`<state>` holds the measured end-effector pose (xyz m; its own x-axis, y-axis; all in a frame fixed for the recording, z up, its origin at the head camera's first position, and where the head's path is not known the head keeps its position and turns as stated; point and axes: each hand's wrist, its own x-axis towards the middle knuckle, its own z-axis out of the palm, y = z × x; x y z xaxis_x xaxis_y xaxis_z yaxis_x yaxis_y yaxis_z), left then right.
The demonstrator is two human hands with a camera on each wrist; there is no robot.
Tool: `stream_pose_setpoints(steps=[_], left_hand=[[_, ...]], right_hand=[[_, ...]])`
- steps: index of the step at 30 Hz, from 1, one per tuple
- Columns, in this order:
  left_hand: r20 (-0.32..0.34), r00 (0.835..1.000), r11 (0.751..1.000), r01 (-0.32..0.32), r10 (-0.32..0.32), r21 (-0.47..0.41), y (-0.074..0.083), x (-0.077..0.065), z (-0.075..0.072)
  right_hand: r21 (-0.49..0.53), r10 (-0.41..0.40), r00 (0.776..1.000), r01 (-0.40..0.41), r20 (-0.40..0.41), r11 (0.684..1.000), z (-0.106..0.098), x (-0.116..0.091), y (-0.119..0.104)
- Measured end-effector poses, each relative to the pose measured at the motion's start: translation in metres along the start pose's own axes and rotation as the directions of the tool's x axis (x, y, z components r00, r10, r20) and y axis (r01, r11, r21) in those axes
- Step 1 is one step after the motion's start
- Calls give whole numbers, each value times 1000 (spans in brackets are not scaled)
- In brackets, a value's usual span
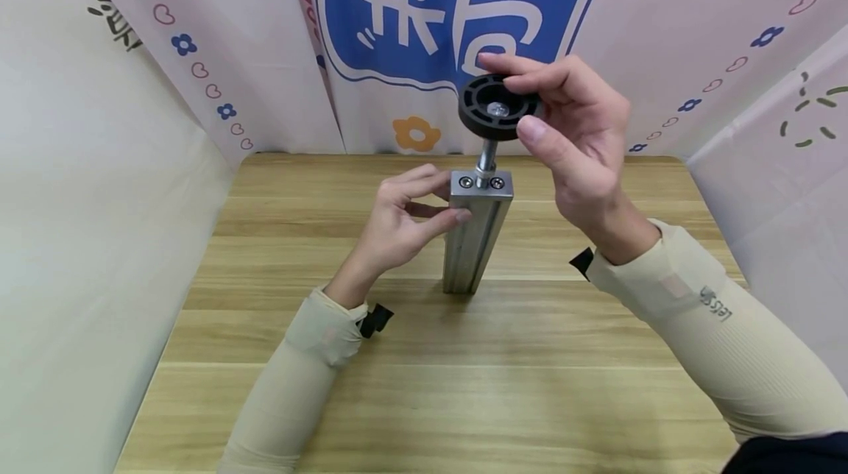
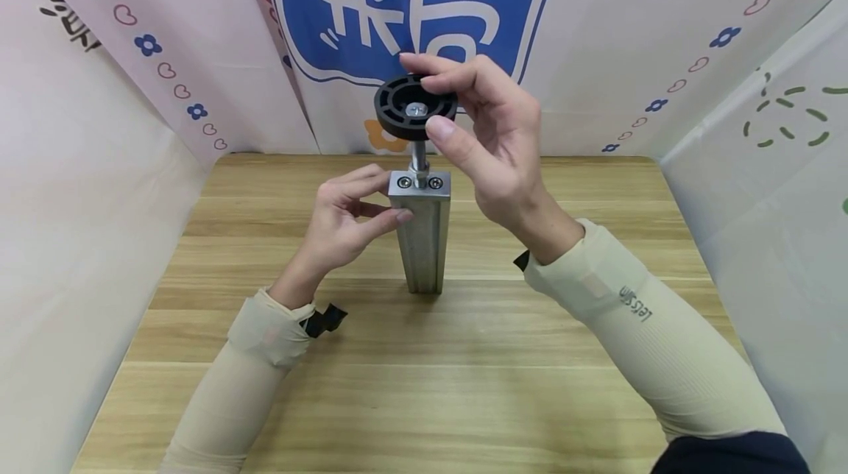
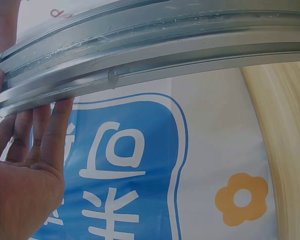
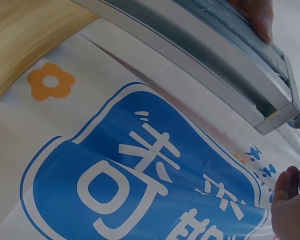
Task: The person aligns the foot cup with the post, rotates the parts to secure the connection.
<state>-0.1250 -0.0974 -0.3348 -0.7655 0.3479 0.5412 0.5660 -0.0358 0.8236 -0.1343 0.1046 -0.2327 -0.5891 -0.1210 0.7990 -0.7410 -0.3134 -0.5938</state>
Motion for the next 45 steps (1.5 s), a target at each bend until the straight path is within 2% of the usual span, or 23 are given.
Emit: stream_pose_setpoints(steps=[12,19,31,36,45], left_hand=[[7,1000,1000,12,-12,2,1,0,0],[6,1000,1000,14,-14,7,1,-1,-1],[11,1000,1000,10,-10,14,1,-1,-1],[12,1000,1000,17,-18,20,1,-1,0],[4,1000,1000,12,-12,5,0,-1,0]], right_hand=[[25,-4,1000,4,-14,1000,1,1,-2],[-17,-23,1000,23,-5,1000,3,1,-2],[-80,14,1000,-14,-3,997,6,-2,0],[-60,8,999,-10,-33,998,5,-2,2],[-18,7,1000,-7,-27,1000,3,-2,3]])
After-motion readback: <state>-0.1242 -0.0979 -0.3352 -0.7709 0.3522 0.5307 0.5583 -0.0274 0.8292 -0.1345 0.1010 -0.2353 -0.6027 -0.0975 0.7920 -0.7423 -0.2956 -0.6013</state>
